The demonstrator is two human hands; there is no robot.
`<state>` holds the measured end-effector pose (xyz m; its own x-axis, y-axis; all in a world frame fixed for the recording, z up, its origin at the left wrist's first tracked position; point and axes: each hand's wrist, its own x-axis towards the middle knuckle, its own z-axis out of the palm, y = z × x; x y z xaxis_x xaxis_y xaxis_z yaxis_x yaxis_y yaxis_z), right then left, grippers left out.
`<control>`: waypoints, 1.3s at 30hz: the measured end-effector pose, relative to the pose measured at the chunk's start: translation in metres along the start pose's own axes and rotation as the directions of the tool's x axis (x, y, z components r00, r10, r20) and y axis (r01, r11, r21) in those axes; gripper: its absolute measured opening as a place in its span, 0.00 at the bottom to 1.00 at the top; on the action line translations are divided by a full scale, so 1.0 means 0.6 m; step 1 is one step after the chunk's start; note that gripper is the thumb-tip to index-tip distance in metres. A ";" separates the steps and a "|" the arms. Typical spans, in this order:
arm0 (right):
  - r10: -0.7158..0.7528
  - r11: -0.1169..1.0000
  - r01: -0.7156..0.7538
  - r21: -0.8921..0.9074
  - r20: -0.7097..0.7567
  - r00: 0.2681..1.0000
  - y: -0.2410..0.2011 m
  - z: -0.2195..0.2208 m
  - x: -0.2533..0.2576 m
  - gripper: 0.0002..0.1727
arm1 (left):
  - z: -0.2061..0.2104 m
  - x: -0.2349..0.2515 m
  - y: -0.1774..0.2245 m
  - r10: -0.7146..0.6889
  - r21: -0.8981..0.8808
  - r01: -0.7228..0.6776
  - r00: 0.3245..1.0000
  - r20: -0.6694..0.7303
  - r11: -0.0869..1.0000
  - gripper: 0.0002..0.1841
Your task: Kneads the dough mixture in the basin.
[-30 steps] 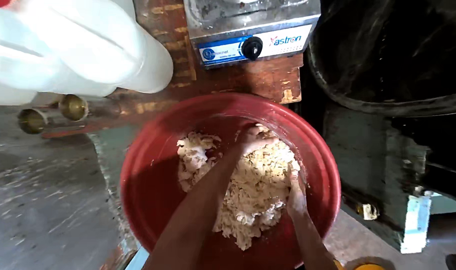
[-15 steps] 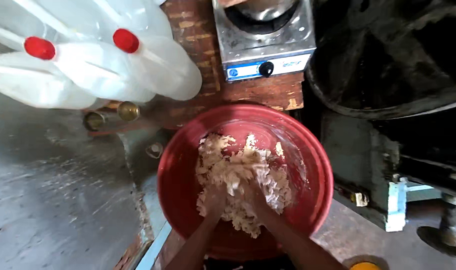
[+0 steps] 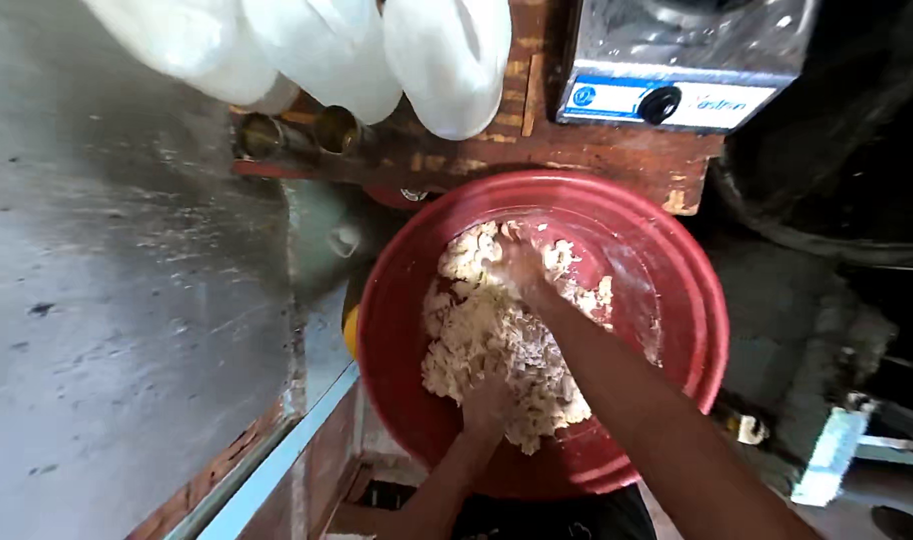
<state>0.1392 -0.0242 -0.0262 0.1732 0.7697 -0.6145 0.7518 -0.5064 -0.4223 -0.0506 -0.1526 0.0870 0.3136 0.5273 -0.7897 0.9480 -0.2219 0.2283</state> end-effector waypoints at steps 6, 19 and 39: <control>0.374 0.902 -0.388 0.188 0.105 0.921 0.066 0.029 -0.347 0.47 | -0.013 0.050 -0.021 0.139 0.079 -0.151 0.980 0.141 0.985 0.38; 0.287 0.948 -0.292 0.126 0.059 0.956 0.065 -0.069 -0.013 0.24 | 0.008 0.161 0.071 -0.085 -0.059 0.092 0.989 0.119 0.994 0.31; 0.302 0.839 -0.153 0.521 -0.214 0.929 0.195 -0.055 -0.107 0.43 | -0.217 0.329 -0.075 0.065 -0.682 -0.171 0.982 -0.178 0.711 0.25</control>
<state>0.2368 -0.1204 -0.0142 0.5246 0.6450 -0.5557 0.2728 -0.7456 -0.6080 -0.0241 0.0681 -0.0049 0.3795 0.6491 -0.6593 0.6579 0.3117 0.6856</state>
